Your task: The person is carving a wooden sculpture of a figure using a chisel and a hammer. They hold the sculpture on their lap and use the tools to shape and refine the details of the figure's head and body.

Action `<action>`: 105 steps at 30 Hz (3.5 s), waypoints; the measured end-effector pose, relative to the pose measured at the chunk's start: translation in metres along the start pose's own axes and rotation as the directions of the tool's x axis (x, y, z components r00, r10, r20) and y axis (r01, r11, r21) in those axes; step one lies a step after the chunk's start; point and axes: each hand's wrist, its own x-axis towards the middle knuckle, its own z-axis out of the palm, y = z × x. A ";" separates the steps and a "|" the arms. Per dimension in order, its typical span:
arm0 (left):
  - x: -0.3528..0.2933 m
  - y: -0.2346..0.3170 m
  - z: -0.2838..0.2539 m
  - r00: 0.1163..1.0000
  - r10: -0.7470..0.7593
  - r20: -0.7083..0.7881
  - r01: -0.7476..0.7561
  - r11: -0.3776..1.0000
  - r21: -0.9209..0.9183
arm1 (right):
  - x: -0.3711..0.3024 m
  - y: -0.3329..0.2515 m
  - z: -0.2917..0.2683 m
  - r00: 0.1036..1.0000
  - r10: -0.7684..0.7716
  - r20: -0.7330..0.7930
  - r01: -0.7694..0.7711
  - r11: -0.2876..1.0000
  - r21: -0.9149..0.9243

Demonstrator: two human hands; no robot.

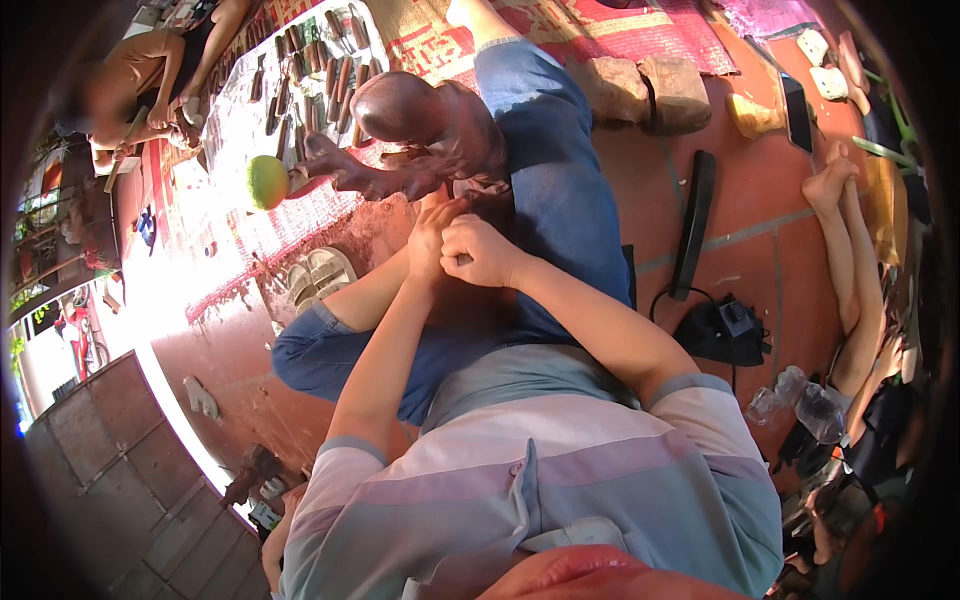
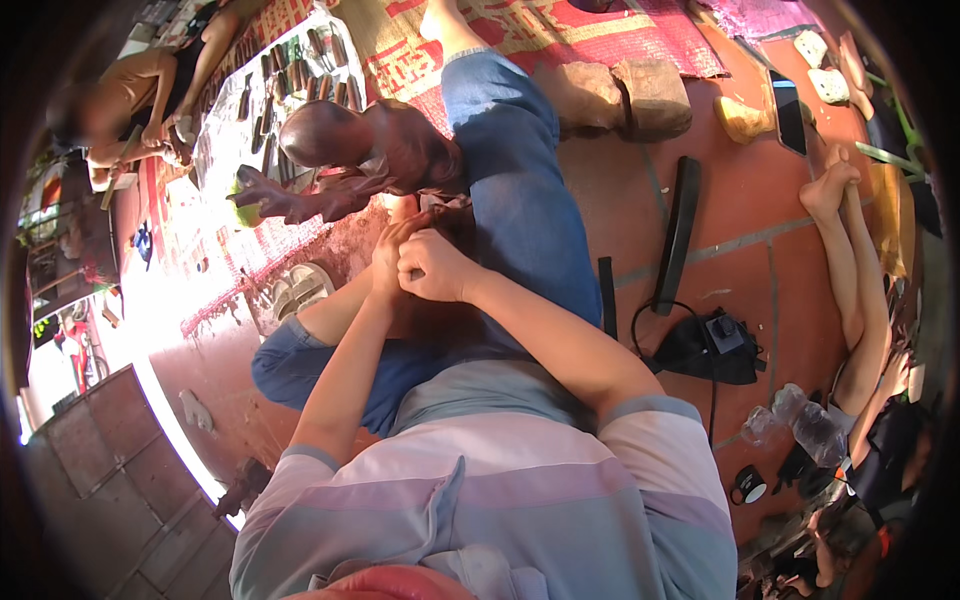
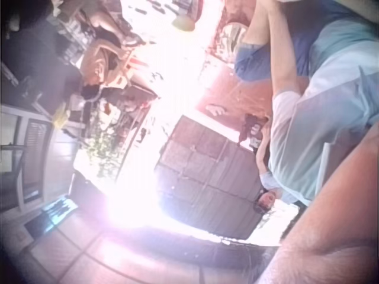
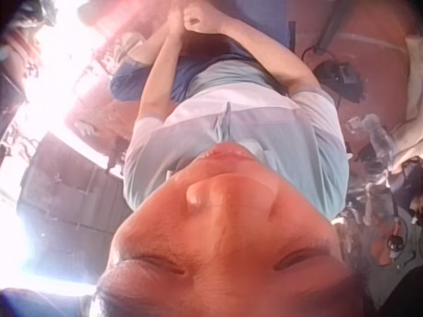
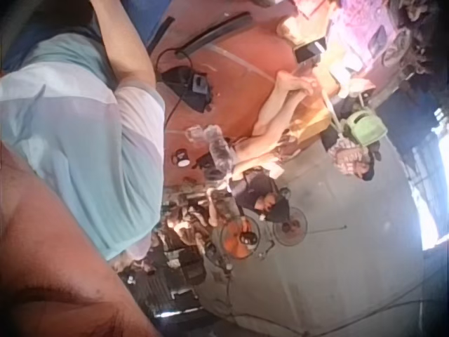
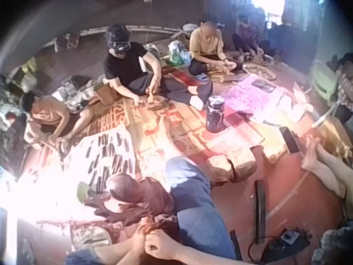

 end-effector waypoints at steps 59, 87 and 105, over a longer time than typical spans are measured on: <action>-0.014 0.038 0.033 0.943 -0.071 -0.326 0.075 0.997 -0.001 | -0.033 -0.034 -0.032 0.947 0.306 -0.095 -0.321 0.913 -0.253; 0.000 0.035 0.017 0.923 -0.171 -0.345 0.156 0.985 -0.071 | -0.020 -0.037 -0.020 0.928 0.340 -0.153 -0.364 0.913 -0.182; 0.004 0.040 0.015 0.935 -0.104 -0.339 0.090 0.994 -0.058 | -0.014 -0.032 -0.027 0.925 0.358 -0.124 -0.375 0.913 -0.162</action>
